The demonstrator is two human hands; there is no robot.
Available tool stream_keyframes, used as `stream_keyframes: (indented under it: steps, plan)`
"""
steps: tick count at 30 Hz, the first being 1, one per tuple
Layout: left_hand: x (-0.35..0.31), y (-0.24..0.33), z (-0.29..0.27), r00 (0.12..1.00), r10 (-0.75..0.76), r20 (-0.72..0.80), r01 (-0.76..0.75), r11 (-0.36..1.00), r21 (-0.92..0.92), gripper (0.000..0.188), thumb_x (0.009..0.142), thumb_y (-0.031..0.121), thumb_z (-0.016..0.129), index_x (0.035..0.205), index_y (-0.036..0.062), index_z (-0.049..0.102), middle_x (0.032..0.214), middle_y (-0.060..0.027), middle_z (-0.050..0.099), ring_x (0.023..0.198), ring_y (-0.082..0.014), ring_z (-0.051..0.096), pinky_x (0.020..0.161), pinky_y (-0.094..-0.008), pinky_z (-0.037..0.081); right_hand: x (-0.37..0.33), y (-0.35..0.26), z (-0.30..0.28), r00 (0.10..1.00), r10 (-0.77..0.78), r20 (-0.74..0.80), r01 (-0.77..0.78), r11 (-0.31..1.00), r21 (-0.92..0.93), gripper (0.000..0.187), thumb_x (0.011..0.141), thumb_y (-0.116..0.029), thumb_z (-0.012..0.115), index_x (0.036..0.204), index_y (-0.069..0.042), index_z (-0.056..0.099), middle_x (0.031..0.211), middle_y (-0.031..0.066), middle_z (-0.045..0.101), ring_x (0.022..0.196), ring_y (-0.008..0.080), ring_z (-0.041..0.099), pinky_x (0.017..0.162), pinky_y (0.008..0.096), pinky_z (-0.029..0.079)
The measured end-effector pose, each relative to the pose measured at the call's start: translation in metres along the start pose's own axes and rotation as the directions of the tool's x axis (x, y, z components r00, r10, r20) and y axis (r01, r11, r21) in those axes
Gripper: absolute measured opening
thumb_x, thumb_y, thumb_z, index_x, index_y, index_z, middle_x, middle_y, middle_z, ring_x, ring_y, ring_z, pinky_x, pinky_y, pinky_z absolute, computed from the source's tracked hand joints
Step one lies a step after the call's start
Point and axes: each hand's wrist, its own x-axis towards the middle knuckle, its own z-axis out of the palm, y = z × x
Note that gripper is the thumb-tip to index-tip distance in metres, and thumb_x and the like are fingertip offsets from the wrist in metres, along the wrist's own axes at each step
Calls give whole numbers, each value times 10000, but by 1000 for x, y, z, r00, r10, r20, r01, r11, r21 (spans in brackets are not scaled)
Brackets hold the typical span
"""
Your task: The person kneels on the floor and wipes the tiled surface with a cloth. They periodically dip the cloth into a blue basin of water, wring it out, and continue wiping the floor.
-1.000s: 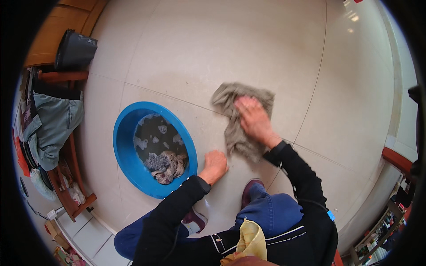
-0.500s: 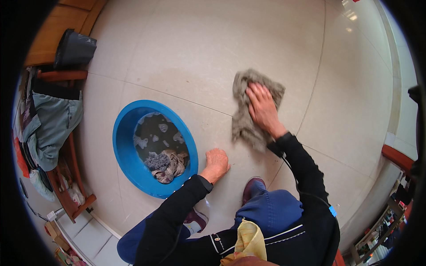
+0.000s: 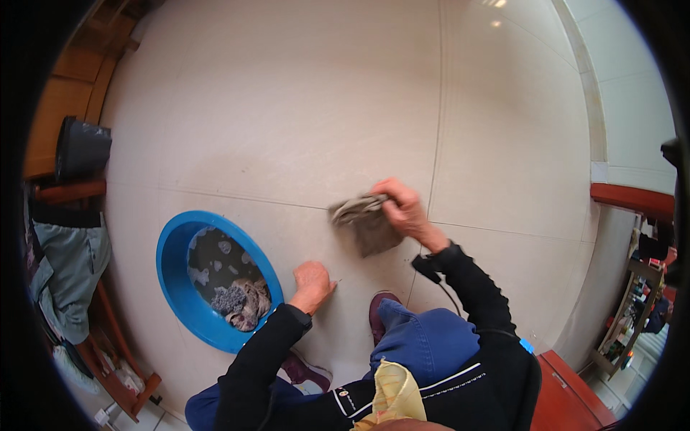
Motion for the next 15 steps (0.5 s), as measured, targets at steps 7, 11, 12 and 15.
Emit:
stream_keyframes:
  steps: [7,11,12,15]
  plan:
    - [-2,-2,-14,998,33,61,-34,999,9,481,737,472,775,786,-1,696,801,-181,680,788,-335,679,656,-434,533,-13,58,-122,811,-99,-577,-326,743,-585,524,873,-191,621,1365,-63,495,1385,190,464,1261,361,456,1059,459,367]
    - [-3,4,-17,998,-14,64,12,999,31,486,740,483,773,776,4,697,793,-179,682,765,-329,684,652,-425,535,14,112,-112,814,-83,-575,-512,364,-778,643,858,-329,643,1432,-110,453,1464,197,393,1338,380,374,1123,529,256]
    - [-3,4,-18,997,-27,66,26,999,30,487,739,485,773,774,5,698,788,-179,682,762,-327,684,653,-425,536,37,117,-108,800,-155,-579,-475,425,-770,619,855,-330,637,1413,-116,476,1447,197,417,1326,376,381,1124,534,234]
    - [-5,5,-15,999,-23,27,23,999,29,485,740,487,771,772,9,700,783,-179,681,759,-329,683,651,-429,536,121,107,-68,808,-314,-498,-308,495,-812,555,817,-361,668,1298,-95,588,1341,211,517,1282,379,419,1088,510,272]
